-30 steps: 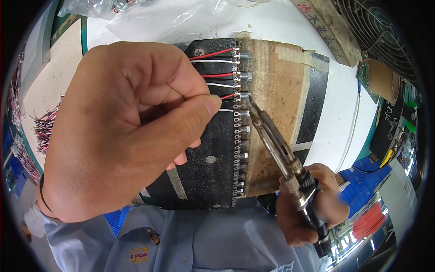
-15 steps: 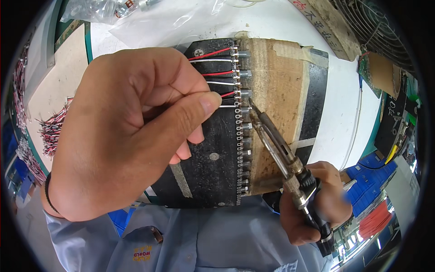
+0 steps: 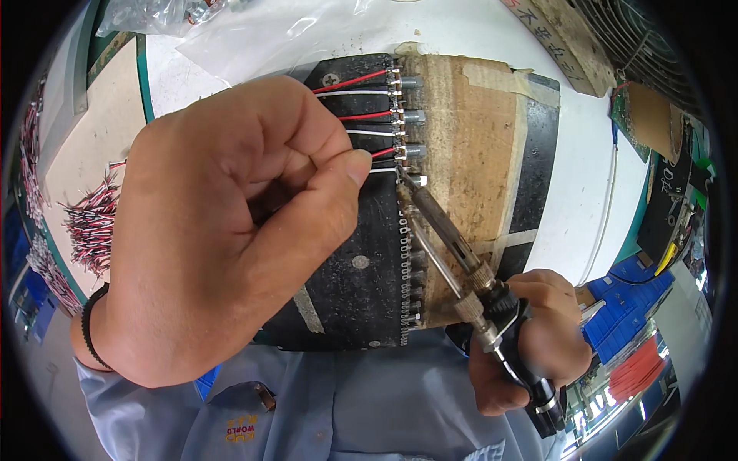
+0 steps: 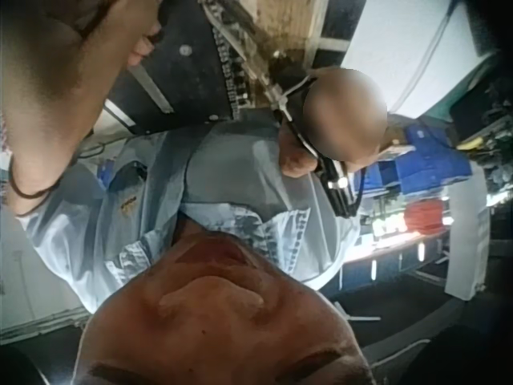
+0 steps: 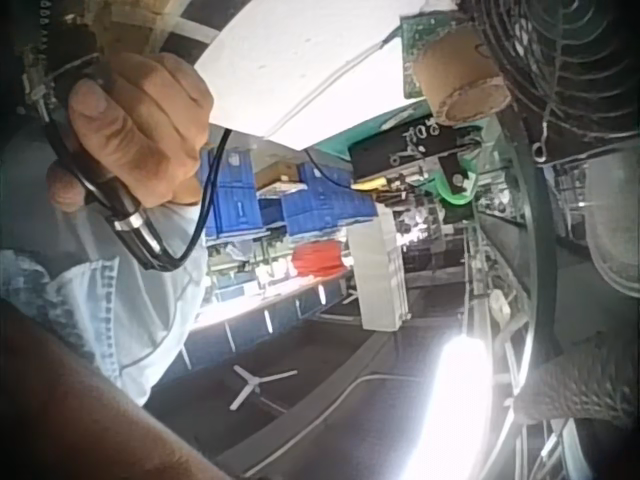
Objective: The person picks up a wire from a pile, aligns it with a terminal on a board, and solders the connection using a soldering iron, repeating this for several wires.
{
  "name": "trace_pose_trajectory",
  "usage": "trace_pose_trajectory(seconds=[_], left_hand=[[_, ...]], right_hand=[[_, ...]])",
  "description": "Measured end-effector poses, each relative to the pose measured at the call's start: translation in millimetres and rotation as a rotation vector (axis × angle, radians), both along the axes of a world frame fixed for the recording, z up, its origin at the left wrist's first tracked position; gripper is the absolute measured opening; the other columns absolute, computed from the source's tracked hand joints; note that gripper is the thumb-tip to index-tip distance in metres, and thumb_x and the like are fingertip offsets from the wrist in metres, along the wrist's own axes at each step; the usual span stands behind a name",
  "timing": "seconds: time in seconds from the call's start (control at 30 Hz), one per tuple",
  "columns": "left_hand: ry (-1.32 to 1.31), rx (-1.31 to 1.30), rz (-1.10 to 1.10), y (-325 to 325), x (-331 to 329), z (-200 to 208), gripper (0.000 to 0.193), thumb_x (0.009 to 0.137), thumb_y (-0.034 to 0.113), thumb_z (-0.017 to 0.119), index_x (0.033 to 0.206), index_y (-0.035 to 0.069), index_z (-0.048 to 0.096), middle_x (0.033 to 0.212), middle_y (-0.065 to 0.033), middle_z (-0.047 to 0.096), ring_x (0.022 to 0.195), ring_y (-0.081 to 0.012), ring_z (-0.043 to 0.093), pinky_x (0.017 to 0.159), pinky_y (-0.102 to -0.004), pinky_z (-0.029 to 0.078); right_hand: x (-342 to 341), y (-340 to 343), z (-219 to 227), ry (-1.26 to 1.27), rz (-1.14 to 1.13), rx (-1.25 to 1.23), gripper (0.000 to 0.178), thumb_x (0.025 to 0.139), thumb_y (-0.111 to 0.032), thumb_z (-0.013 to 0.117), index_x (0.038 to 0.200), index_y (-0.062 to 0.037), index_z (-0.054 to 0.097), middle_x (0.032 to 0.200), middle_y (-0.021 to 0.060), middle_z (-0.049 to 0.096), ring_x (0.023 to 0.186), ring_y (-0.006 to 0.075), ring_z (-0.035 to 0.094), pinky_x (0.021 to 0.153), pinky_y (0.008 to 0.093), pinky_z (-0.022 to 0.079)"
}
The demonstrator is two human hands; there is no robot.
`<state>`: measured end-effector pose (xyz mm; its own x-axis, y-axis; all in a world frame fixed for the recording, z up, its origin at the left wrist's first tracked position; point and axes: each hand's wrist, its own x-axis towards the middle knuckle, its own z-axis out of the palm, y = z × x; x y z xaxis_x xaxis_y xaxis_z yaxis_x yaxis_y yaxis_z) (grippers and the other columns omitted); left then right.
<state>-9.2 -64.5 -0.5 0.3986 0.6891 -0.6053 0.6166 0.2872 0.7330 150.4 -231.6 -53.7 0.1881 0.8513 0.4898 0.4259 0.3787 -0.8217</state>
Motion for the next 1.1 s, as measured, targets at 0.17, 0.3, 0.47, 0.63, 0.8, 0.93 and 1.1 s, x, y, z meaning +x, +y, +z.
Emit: trace_pose_trajectory(seconds=[0.17, 0.3, 0.47, 0.63, 0.8, 0.93, 1.1], left_hand=[[-0.062, 0.019, 0.009, -4, -3, -4, 0.014, 0.094, 0.010, 0.063, 0.089, -0.003, 0.059, 0.065, -0.0033, 0.061, 0.054, -0.0048, 0.055, 0.049, -0.0180, 0.043], [-0.052, 0.118, -0.013, -7, -2, -4, 0.014, 0.093, 0.010, 0.063, 0.089, -0.002, 0.059, 0.065, -0.0031, 0.061, 0.054, -0.0045, 0.055, 0.049, -0.0177, 0.043], [-0.080, -0.006, 0.015, 0, -3, -4, 0.014, 0.093, 0.010, 0.063, 0.089, -0.002, 0.059, 0.065, -0.0030, 0.061, 0.053, -0.0045, 0.055, 0.049, -0.0177, 0.043], [-0.024, 0.018, 0.016, -3, -2, -2, 0.013, 0.093, 0.010, 0.063, 0.088, -0.002, 0.059, 0.065, -0.0029, 0.061, 0.053, -0.0045, 0.055, 0.049, -0.0177, 0.043], [-0.104, -0.015, -0.037, 3, -7, -6, 0.013, 0.093, 0.009, 0.063, 0.087, -0.002, 0.059, 0.065, -0.0028, 0.062, 0.054, -0.0044, 0.056, 0.049, -0.0176, 0.044], [-0.163, 0.020, -0.186, 13, -15, -14, 0.014, 0.093, 0.009, 0.063, 0.085, -0.002, 0.059, 0.066, -0.0025, 0.062, 0.054, -0.0042, 0.056, 0.049, -0.0178, 0.044], [-0.161, 0.092, -0.252, 12, -20, -12, 0.016, 0.093, 0.011, 0.063, 0.084, -0.002, 0.059, 0.066, -0.0017, 0.060, 0.054, -0.0041, 0.055, 0.048, -0.0180, 0.044]], right_hand=[[-2, -1, -1, -0.023, -0.022, 0.007, 0.062, 0.087, -0.051, 0.063, 0.114, 0.0034, 0.058, 0.058, 0.0070, 0.056, 0.056, 0.0263, 0.063, 0.049, 0.0353, 0.050], [-3, -4, 0, 0.025, -0.006, 0.000, 0.054, 0.086, -0.045, 0.061, 0.108, 0.0035, 0.055, 0.065, 0.0152, 0.059, 0.062, 0.0304, 0.061, 0.059, 0.0428, 0.050], [0, -7, 2, 0.034, 0.013, -0.046, 0.055, 0.088, -0.048, 0.062, 0.108, 0.0024, 0.054, 0.067, 0.0158, 0.060, 0.061, 0.0293, 0.061, 0.057, 0.0410, 0.048], [-2, -7, 3, 0.081, -0.035, -0.030, 0.054, 0.089, -0.047, 0.062, 0.108, 0.0021, 0.054, 0.067, 0.0159, 0.060, 0.062, 0.0293, 0.062, 0.058, 0.0411, 0.049], [1, -7, 2, 0.023, 0.030, -0.046, 0.055, 0.089, -0.045, 0.061, 0.110, 0.0049, 0.051, 0.071, 0.0185, 0.061, 0.066, 0.0295, 0.063, 0.060, 0.0373, 0.050], [-3, -10, -2, 0.054, -0.035, -0.034, 0.057, 0.092, -0.046, 0.058, 0.115, 0.0053, 0.048, 0.084, 0.0223, 0.063, 0.071, 0.0283, 0.064, 0.063, 0.0370, 0.053], [-7, -15, -8, -0.004, -0.171, 0.032, 0.063, 0.097, -0.053, 0.047, 0.127, 0.0016, 0.039, 0.093, 0.0246, 0.064, 0.072, 0.0272, 0.066, 0.065, 0.0356, 0.056]])
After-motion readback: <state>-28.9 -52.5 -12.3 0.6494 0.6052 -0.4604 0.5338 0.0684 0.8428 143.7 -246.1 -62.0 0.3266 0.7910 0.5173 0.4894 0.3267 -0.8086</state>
